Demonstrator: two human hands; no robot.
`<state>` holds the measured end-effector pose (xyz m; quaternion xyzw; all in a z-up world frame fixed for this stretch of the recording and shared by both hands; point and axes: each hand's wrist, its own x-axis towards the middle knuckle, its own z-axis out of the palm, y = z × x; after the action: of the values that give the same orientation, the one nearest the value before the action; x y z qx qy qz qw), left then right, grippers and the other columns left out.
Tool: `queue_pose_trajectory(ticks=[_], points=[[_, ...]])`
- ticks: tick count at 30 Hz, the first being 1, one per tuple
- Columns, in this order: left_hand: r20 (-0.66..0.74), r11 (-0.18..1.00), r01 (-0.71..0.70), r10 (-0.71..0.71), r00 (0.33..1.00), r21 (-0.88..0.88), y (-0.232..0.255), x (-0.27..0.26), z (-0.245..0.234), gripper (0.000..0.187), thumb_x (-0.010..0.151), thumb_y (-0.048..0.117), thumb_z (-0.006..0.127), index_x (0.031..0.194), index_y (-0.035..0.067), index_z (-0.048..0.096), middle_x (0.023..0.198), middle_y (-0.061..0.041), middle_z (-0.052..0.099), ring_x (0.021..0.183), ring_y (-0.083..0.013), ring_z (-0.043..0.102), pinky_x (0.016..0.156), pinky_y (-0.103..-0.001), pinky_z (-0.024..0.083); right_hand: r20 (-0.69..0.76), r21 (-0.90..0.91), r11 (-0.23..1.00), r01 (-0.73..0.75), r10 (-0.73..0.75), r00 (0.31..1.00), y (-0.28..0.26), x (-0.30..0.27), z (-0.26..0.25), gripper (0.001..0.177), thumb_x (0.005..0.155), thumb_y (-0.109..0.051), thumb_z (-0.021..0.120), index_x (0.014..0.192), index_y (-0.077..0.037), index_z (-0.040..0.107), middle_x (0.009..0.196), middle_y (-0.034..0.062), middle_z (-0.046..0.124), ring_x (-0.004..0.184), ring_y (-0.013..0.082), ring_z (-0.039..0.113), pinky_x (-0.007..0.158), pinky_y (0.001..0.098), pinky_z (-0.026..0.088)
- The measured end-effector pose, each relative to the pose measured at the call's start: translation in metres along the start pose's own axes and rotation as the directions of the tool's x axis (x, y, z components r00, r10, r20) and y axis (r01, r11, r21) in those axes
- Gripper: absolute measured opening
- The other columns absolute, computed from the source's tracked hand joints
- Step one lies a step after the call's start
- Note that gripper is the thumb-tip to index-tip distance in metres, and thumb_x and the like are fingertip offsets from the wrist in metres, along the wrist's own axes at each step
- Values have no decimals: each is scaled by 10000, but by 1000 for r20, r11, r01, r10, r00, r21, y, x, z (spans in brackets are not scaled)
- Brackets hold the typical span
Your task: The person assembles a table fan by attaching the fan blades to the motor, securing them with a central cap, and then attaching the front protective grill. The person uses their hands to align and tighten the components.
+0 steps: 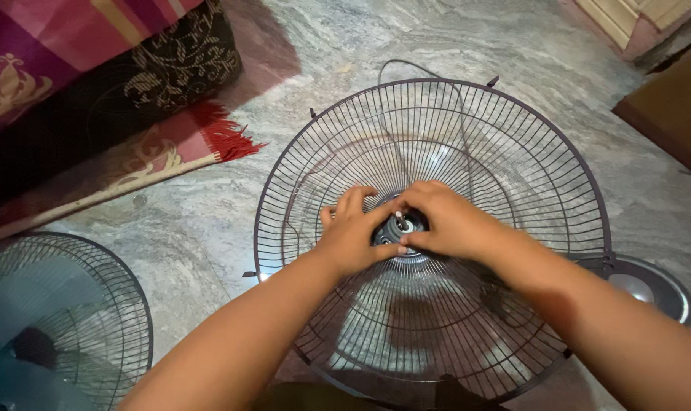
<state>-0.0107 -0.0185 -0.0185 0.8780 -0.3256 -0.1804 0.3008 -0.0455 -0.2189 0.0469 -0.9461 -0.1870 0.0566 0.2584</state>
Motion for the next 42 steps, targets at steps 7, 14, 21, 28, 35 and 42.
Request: queue_pose_trajectory(ticks=[7,14,21,28,35,42], points=[[19,999,53,-53,998,3,-1,-1,0,734,728,550,826,1400,383,581,1499,-83,378,1450,-287,280,1055,-621,238,-25,54,992,-111,112,993,-6,-1,0,304,768,-297,816,962,-75,742,967,97,678,862,289,672,754,399,549],[34,997,81,-81,996,-2,4,-1,0,733,732,502,833,1407,394,570,1513,-56,374,1460,-273,283,1073,-623,240,-79,7,994,-107,107,991,-4,1,7,222,821,-216,745,973,-54,745,929,103,719,840,306,700,747,401,562],[68,996,92,-92,993,14,8,-4,-2,741,773,519,801,1448,424,510,1530,-68,349,1472,-281,262,1078,-622,242,-11,33,973,-227,228,974,-6,5,1,236,827,-244,759,983,-66,764,935,98,753,803,272,732,729,369,579],[68,998,67,-67,995,14,3,1,-1,790,761,535,797,1473,405,480,1537,-84,342,1474,-299,261,1049,-608,268,28,294,912,-287,292,956,1,-2,-6,349,815,-318,778,1069,-80,765,943,63,771,847,186,737,769,317,575],[6,999,50,-50,999,-11,1,-3,-4,774,766,524,792,1468,375,502,1493,-84,408,1440,-289,336,1037,-624,290,108,597,668,-445,482,869,21,8,-11,358,1001,-313,562,1163,-60,757,1044,50,791,947,125,709,862,288,553],[-75,998,41,-38,996,50,-5,-6,-18,740,804,511,765,1465,298,510,1479,-63,443,1425,-280,365,1036,-650,298,17,427,791,-438,478,878,-14,16,-12,344,972,-294,602,1228,-97,720,1017,84,790,835,168,697,779,310,565]])
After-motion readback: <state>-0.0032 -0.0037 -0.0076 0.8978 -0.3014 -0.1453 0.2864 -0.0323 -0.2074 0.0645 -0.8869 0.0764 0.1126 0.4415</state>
